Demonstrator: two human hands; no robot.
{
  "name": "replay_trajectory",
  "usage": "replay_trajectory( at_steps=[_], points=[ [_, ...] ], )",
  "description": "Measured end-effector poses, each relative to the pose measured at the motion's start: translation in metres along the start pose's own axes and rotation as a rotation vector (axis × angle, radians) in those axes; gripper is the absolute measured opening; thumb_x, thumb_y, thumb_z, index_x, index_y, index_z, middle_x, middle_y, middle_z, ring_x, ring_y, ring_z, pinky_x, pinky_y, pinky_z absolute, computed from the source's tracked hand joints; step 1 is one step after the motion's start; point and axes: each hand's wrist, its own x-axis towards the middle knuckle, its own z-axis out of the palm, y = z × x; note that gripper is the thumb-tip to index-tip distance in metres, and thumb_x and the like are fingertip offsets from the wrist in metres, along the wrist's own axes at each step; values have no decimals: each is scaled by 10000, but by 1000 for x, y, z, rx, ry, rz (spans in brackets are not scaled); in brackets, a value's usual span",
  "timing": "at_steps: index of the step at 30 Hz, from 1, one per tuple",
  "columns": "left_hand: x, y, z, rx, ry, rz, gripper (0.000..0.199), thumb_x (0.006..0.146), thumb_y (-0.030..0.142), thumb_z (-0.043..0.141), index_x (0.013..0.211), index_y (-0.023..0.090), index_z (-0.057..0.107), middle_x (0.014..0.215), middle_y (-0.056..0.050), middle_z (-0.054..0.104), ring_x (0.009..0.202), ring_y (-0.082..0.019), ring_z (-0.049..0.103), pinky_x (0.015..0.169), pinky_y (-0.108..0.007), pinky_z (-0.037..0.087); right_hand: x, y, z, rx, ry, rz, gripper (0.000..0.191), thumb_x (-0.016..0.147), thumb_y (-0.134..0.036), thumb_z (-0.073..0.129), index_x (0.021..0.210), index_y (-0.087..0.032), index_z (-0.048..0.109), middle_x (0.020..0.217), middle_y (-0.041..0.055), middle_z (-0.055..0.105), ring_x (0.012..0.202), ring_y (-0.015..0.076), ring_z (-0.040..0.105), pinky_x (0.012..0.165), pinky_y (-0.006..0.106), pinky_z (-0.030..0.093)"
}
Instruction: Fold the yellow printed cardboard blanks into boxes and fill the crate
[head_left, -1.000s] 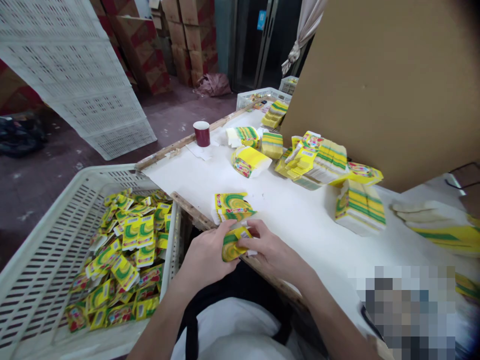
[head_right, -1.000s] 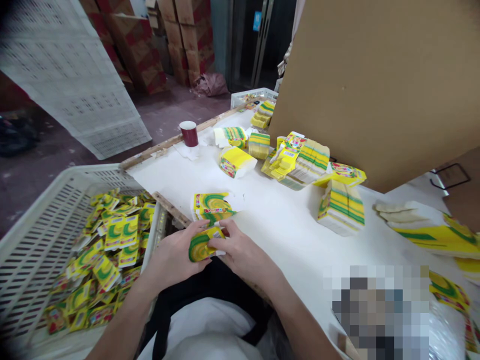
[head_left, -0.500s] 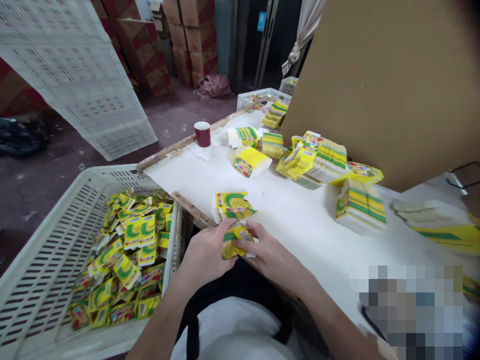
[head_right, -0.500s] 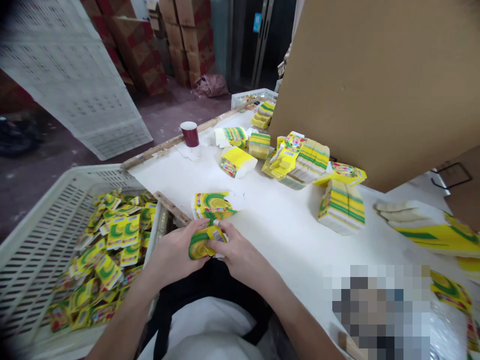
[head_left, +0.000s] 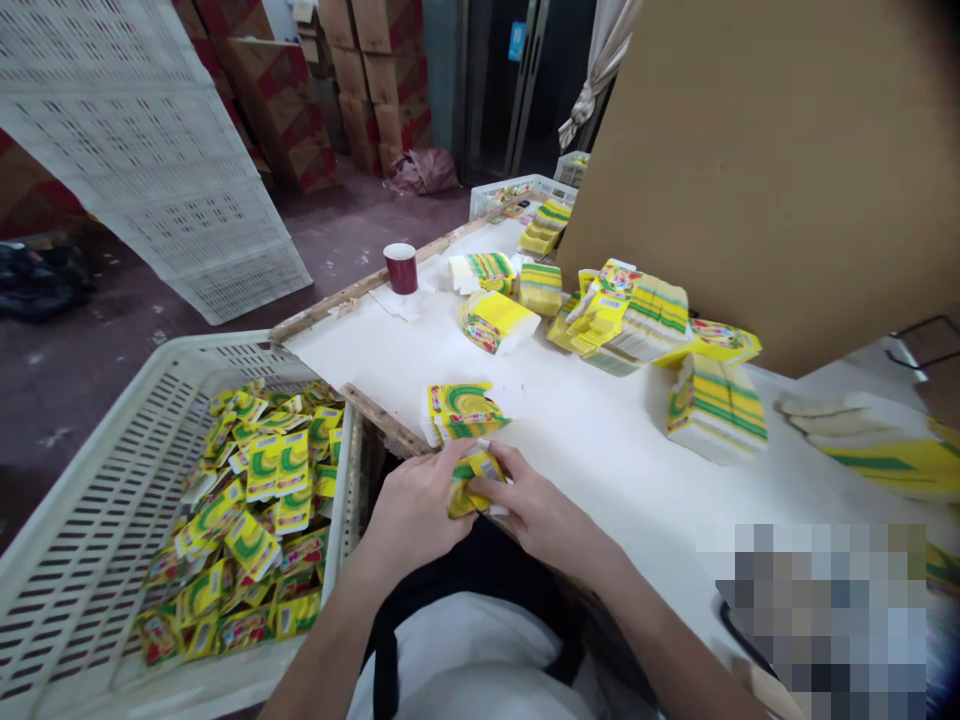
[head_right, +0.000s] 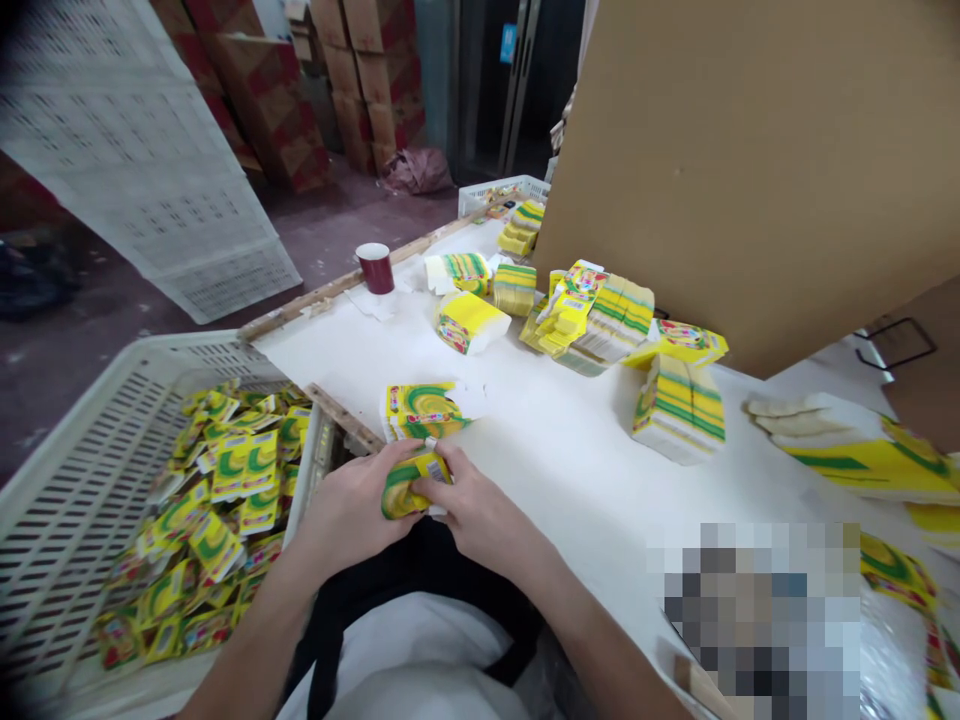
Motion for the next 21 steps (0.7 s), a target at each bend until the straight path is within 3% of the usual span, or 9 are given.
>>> replay_trajectory(
  at_steps=[3,7,11,16,21],
  points=[
    [2,1,-3,-7,5,14,545,679,254,590,1186,212,395,1047,-52,649,896,-223,635,770,-324,485,-2,3,0,67,25,-17,401,823,-43,475,1163,-233,570,1415,92,292,1298,228,327,1048,380,339],
    [2,3,0,-4,32,24,533,701,282,589,1193,212,393,1051,-57,645,900,-222,631,784,-328,479,-1,11,3,163,124,-51,337,832,-91,499,1100,-256,619,1355,77,407,1222,205,436,995,354,395],
    [1,3,4,1,60,4,569,678,245,603,1206,207,394,1082,-69,633,957,-240,610,831,-355,467,2,19,13,208,275,59,446,778,-163,606,1209,-259,542,1296,91,455,1210,227,444,1001,380,382],
    [1,0,7,-84,50,-7,700,660,231,597,1294,200,303,1153,-82,601,993,-234,601,854,-352,473,10,20,23,497,224,29,640,747,-341,655,1319,-251,380,1305,100,414,1200,242,443,983,380,396],
    [-5,-9,8,-100,75,-42,766,623,196,603,1319,214,282,1204,-88,575,1030,-246,586,882,-375,462,18,11,34,359,288,3,580,778,-399,594,1282,-204,382,1225,124,431,1184,263,411,1020,449,331]
  ],
)
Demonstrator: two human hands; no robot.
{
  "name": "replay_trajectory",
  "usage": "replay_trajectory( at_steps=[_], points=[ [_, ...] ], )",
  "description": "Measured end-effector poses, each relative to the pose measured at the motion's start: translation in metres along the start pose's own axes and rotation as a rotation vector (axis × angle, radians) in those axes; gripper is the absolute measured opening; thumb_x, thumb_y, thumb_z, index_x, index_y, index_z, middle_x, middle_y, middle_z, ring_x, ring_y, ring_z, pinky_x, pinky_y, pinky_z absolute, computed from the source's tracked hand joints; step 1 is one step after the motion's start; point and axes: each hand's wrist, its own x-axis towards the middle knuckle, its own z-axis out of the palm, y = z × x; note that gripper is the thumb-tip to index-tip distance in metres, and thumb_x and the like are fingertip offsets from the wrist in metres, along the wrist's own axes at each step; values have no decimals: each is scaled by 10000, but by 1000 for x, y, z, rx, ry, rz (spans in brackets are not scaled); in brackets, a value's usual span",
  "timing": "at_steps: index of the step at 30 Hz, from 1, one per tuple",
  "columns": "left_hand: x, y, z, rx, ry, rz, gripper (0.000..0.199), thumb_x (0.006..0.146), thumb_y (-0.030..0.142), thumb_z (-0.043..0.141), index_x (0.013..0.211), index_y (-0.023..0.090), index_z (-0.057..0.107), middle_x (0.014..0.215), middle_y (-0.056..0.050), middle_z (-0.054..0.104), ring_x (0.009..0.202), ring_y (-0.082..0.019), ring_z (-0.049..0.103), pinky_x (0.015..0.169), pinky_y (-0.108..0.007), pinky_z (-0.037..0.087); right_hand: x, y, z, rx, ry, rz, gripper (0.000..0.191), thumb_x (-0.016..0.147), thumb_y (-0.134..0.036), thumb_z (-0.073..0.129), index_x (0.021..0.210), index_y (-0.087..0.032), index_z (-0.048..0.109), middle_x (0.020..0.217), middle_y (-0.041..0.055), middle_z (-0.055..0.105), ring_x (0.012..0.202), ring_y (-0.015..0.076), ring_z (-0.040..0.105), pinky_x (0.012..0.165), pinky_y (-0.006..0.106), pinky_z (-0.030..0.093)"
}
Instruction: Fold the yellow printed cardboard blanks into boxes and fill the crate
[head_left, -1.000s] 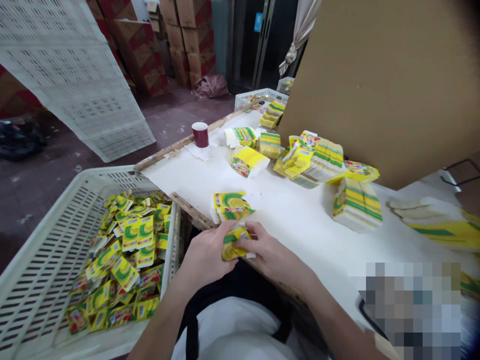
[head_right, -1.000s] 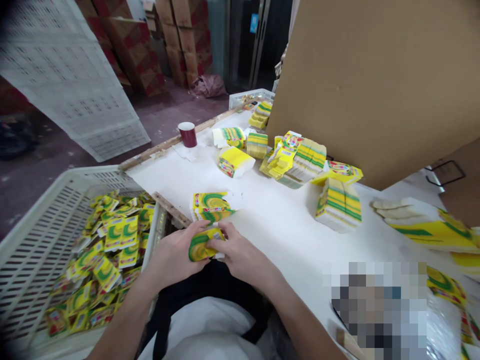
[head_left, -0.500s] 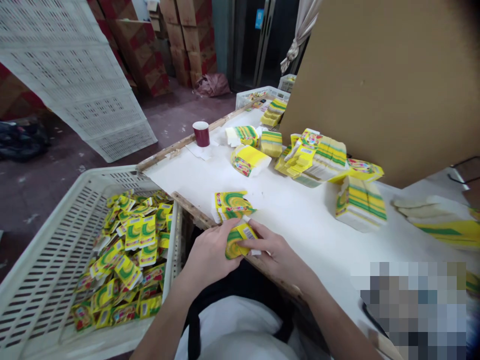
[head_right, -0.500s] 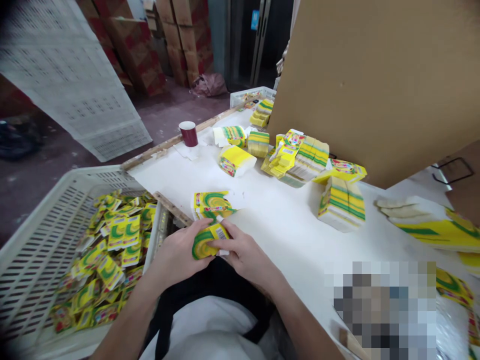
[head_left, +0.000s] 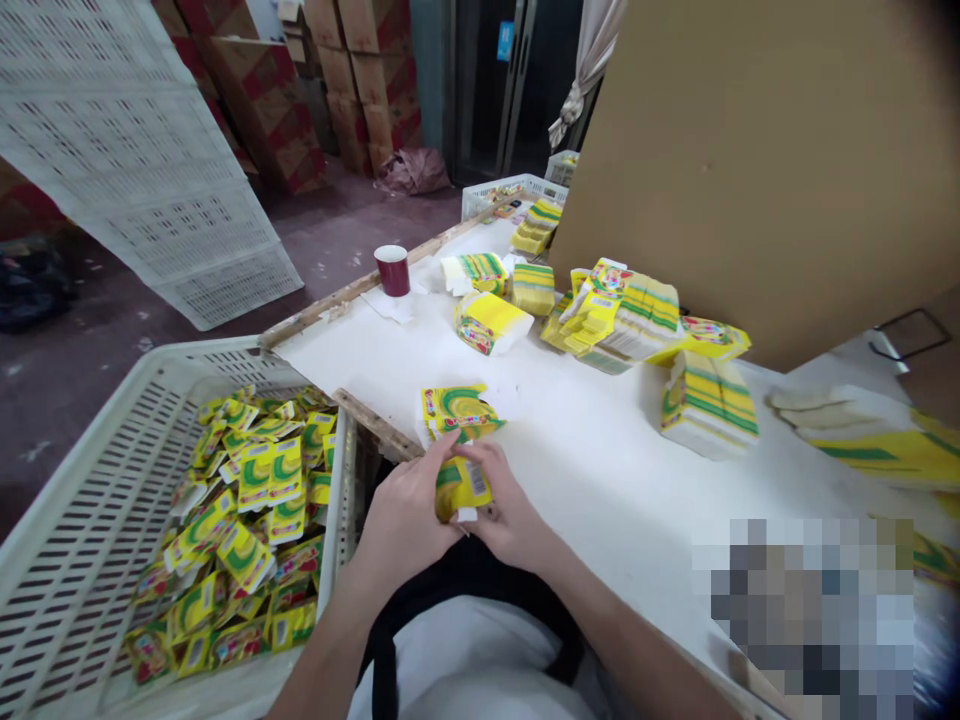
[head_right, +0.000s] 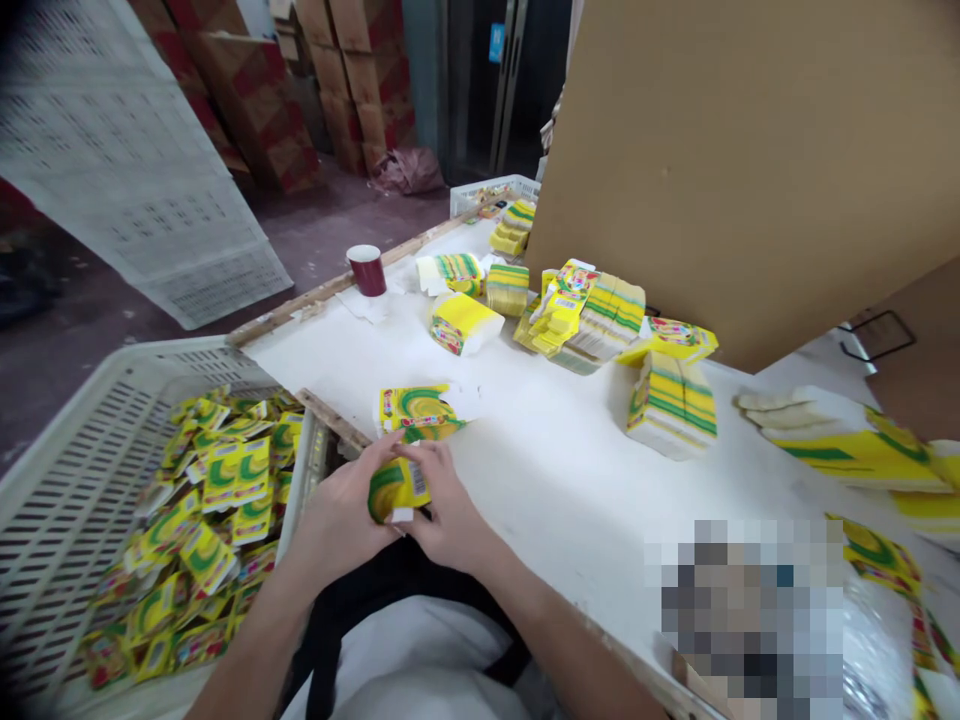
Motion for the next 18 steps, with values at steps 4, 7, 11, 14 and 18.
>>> replay_trajectory(
  at_steps=[4,7,11,14,18],
  points=[
    [-6,-7,-4,-77,18,-91,747,654,237,602,1326,229,276,1147,-73,607,1009,-235,602,854,-365,480,3,-4,7,-11,-45,-12,706,823,-415,530,1388,-182,178,1365,157,322,1266,273,333,1035,444,322],
    [-8,-9,-7,-102,38,-128,754,623,197,613,1311,235,307,1153,-69,605,1026,-243,596,872,-370,471,6,-5,10,-80,-76,-28,716,855,-379,497,1415,-168,104,1438,157,237,1333,263,239,1090,438,235],
    [-8,-6,-10,-345,-28,-184,708,659,227,624,1299,214,324,1119,-63,624,1034,-223,595,880,-352,473,8,1,6,37,-101,-35,799,808,-452,559,1424,-204,116,1442,147,247,1310,262,306,1056,426,307],
    [-7,-5,-9,-615,-94,-244,712,687,275,640,1305,187,297,1064,-55,649,956,-189,629,857,-328,492,6,0,2,78,-22,-10,712,807,-442,564,1405,-251,227,1423,119,310,1265,256,386,995,406,391],
    [-7,-6,-3,-713,-112,-275,718,683,283,655,1299,174,301,1005,-48,668,914,-190,643,838,-339,505,3,-9,6,-85,53,-25,403,860,-284,481,1262,-255,495,1308,81,501,1223,226,449,1022,411,362]
  ],
)
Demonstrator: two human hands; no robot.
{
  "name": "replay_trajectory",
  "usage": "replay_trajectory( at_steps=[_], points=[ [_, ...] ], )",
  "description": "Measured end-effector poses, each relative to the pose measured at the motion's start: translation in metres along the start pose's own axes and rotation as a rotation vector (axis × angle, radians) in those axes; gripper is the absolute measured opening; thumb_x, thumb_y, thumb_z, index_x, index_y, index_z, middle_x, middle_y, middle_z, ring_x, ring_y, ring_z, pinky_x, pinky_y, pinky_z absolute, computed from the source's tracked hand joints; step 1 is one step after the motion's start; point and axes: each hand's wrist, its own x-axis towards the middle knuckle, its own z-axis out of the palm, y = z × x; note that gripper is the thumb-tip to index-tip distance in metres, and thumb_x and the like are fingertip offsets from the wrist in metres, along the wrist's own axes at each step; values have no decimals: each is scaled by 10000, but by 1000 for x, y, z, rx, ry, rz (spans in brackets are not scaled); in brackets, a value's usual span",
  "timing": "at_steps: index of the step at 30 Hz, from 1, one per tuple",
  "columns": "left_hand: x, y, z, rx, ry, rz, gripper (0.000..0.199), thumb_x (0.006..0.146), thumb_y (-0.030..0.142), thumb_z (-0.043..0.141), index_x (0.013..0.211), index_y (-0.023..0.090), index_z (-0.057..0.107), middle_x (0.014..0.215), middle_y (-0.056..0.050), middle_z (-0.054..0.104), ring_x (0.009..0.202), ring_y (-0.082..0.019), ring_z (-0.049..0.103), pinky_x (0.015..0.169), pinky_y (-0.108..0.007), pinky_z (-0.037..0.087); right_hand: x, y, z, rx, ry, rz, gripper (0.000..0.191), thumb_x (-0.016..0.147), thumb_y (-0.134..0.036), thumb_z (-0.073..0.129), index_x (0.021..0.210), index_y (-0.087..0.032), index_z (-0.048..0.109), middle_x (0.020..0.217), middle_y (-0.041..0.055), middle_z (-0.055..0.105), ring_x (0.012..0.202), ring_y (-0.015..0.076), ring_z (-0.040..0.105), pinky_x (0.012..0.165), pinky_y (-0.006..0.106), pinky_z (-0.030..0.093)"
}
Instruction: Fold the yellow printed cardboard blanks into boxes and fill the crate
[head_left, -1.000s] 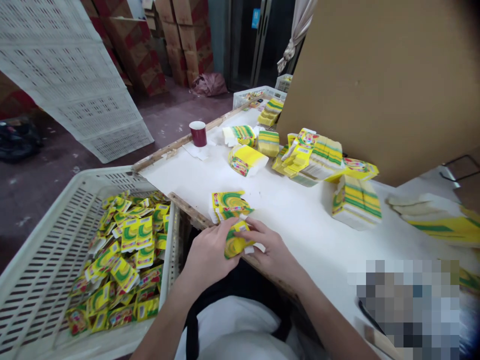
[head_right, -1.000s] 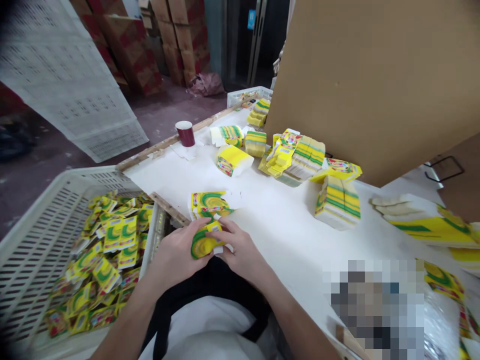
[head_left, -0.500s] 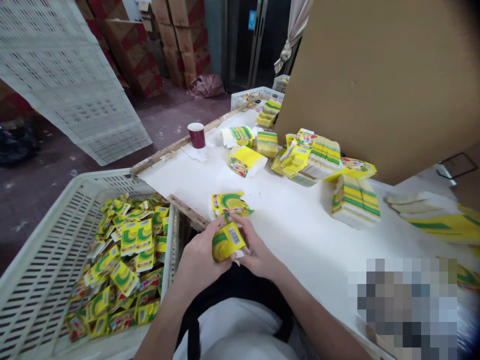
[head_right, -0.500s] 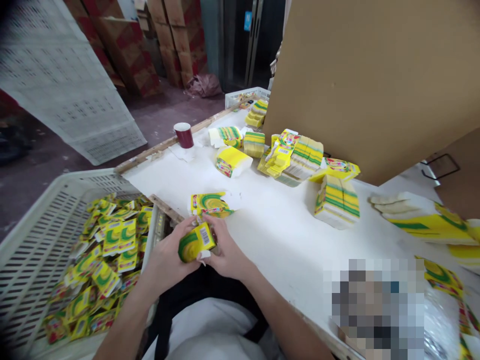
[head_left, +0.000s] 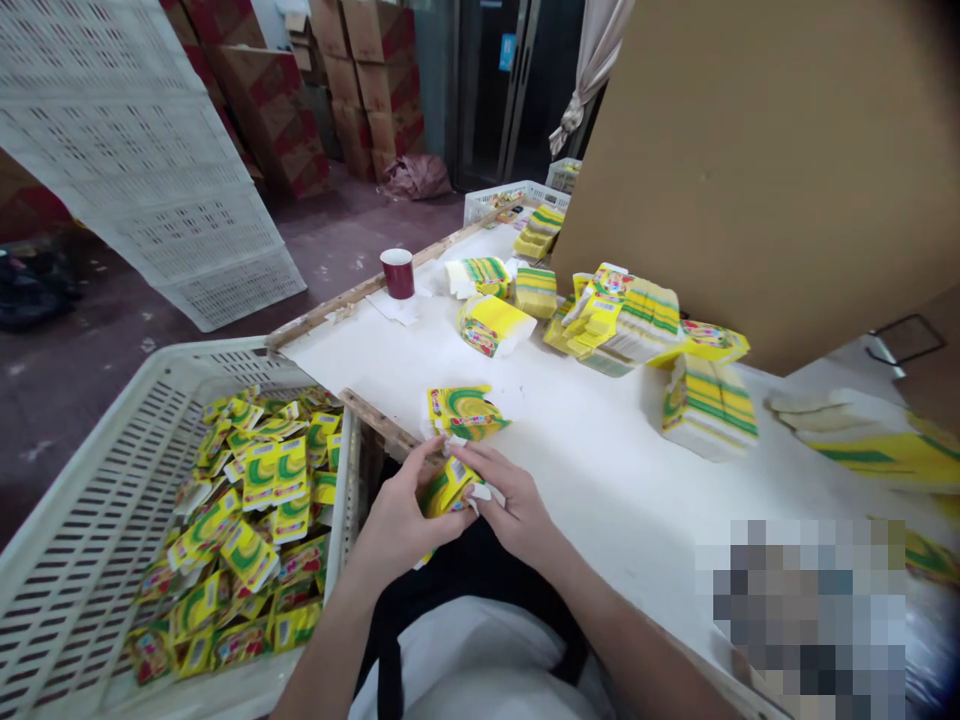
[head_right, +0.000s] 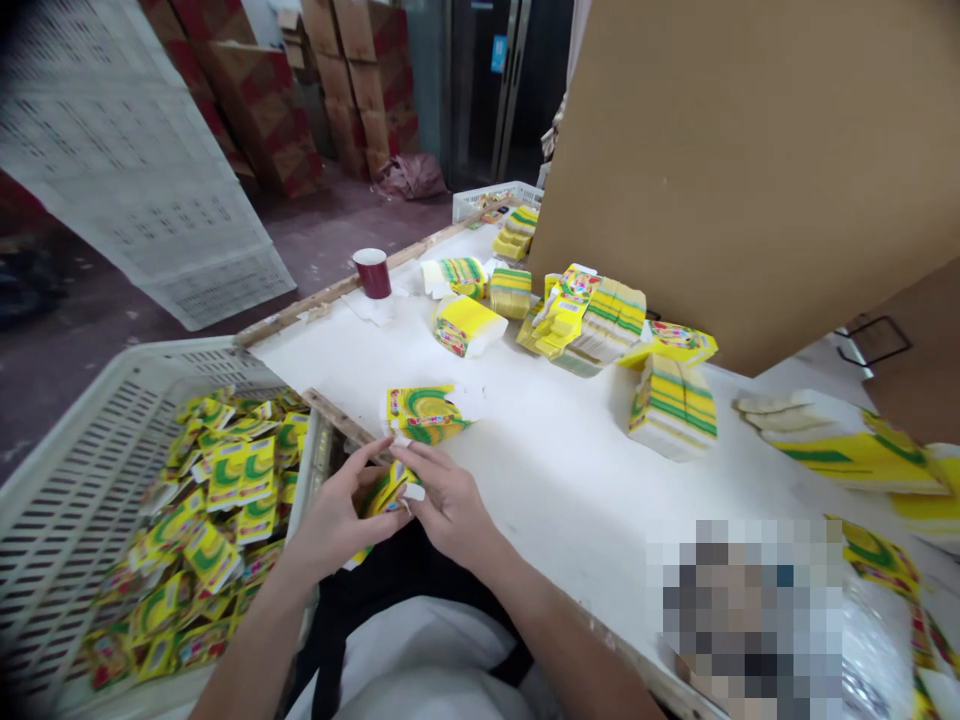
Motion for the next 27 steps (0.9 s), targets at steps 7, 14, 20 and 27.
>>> replay_trajectory(
  at_steps=[7,14,20,27],
  points=[
    [-1,-5,1,-23,0,34,699,682,264,655,1294,175,328,1106,-73,633,1017,-201,605,910,-351,468,0,-5,8,-10,32,-59,285,855,-182,416,1082,-240,578,1169,78,585,1146,191,514,971,380,416],
    [-2,-9,-7,54,-116,49,630,685,243,629,1257,178,375,1108,-86,623,980,-201,613,863,-334,486,6,0,6,12,-90,-155,86,856,-259,450,873,-205,515,886,51,568,919,184,540,856,365,452],
    [-23,-28,-84,848,390,-239,791,687,553,574,1307,123,337,1147,-201,571,1080,-394,537,870,-546,426,35,36,-32,-442,44,80,414,759,-199,606,1146,-161,466,1134,113,538,1083,231,474,943,400,389],
    [-20,-52,-82,521,494,-42,709,691,539,591,1274,192,383,1178,-132,578,1122,-304,526,969,-501,376,50,62,-41,-547,16,112,462,651,47,491,1053,-176,541,1004,87,562,981,232,491,894,408,404]
  ],
)
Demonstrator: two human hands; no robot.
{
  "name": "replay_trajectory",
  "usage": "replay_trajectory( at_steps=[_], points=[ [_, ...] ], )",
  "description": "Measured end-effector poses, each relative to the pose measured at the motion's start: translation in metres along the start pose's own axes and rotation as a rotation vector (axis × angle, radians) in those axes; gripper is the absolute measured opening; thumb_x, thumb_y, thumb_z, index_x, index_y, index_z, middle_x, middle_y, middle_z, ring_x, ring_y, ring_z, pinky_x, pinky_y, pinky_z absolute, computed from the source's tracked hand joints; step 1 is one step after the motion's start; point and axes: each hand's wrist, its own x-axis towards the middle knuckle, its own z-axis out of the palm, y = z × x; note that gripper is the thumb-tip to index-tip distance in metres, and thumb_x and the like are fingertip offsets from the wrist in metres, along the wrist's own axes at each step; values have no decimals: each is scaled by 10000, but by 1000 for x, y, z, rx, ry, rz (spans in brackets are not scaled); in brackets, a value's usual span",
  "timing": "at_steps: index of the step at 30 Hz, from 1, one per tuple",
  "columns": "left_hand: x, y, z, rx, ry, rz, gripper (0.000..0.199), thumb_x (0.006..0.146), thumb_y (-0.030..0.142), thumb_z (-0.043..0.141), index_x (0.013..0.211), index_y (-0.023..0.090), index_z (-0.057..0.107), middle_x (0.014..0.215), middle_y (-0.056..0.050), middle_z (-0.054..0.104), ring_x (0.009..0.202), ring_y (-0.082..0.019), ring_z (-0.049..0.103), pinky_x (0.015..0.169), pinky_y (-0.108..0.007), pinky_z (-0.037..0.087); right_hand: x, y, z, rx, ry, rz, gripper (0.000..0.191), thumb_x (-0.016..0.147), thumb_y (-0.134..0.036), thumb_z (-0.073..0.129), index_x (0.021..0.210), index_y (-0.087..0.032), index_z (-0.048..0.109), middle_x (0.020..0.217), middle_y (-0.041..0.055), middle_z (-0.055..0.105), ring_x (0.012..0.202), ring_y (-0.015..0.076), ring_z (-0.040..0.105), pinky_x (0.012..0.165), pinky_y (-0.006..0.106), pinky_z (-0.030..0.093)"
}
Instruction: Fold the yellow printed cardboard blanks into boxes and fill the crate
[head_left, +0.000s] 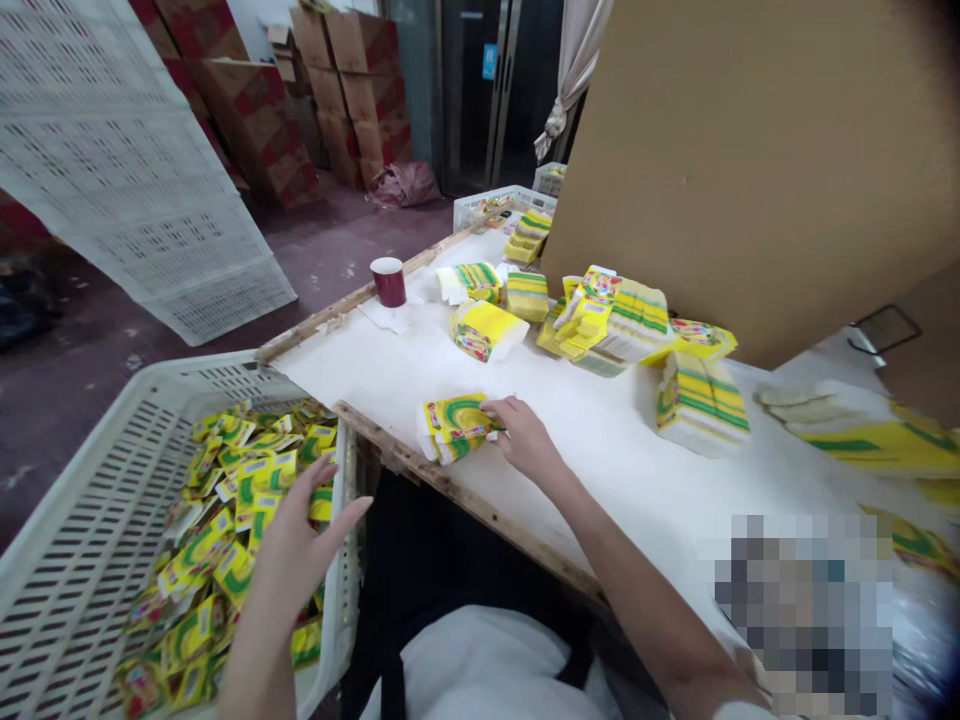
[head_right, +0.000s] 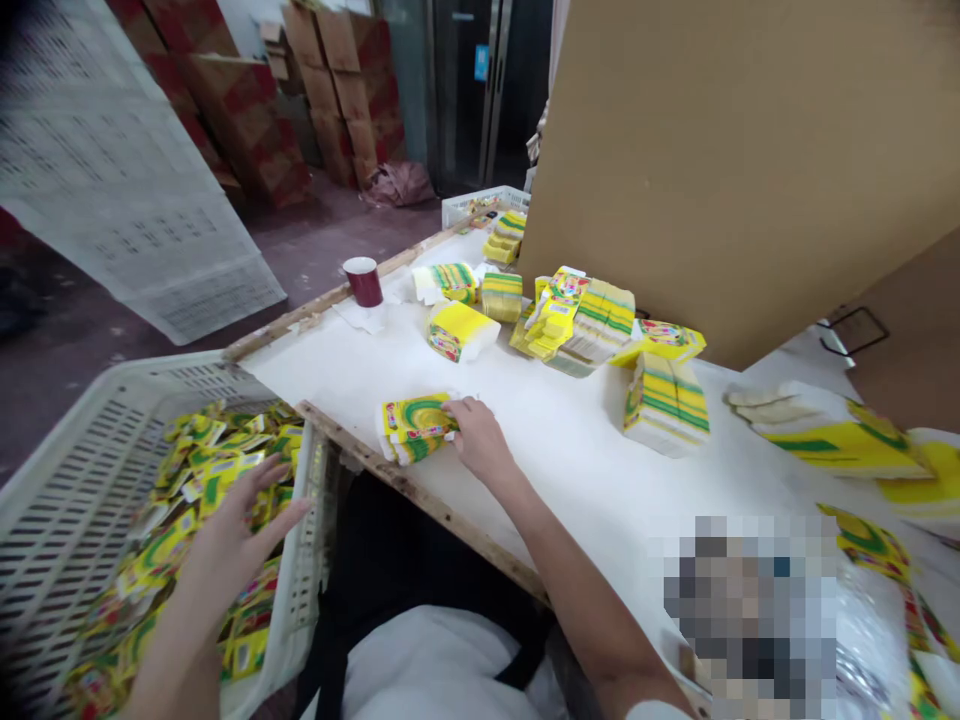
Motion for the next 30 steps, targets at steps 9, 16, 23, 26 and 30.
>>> replay_trajectory(
  at_steps=[9,16,23,26,30],
  points=[
    [-12,75,75,-1235,-21,-47,647,654,414,685,1226,231,446,1151,-100,579,1068,-243,556,890,-372,457,-28,-59,-11,405,-53,64,395,620,-93,645,955,-216,475,828,-11,495,688,136,482,621,264,443],
    [1,125,71,-1749,166,-116,439,723,609,491,756,176,559,643,9,478,595,-108,508,632,-263,483,-60,-101,16,998,-130,115,498,642,-180,693,1080,-234,463,933,10,524,768,130,515,639,233,435],
    [1,99,75,-1453,90,-56,371,623,491,674,832,204,565,708,18,547,632,-107,534,608,-226,478,-52,-85,13,869,-5,144,336,673,-149,658,996,-208,587,845,-1,624,731,139,551,662,251,439],
    [-8,84,79,-1190,85,4,371,627,331,725,949,197,600,889,-22,637,819,-153,600,761,-271,494,-48,-71,5,820,60,169,253,698,-159,644,949,-193,648,831,15,668,726,151,583,653,258,453],
    [-12,75,71,-969,72,-71,191,736,278,641,882,155,652,854,-39,683,817,-168,630,793,-298,506,-48,-61,-5,718,109,107,113,714,-145,636,789,-192,706,693,4,693,604,137,591,560,240,449]
  ],
)
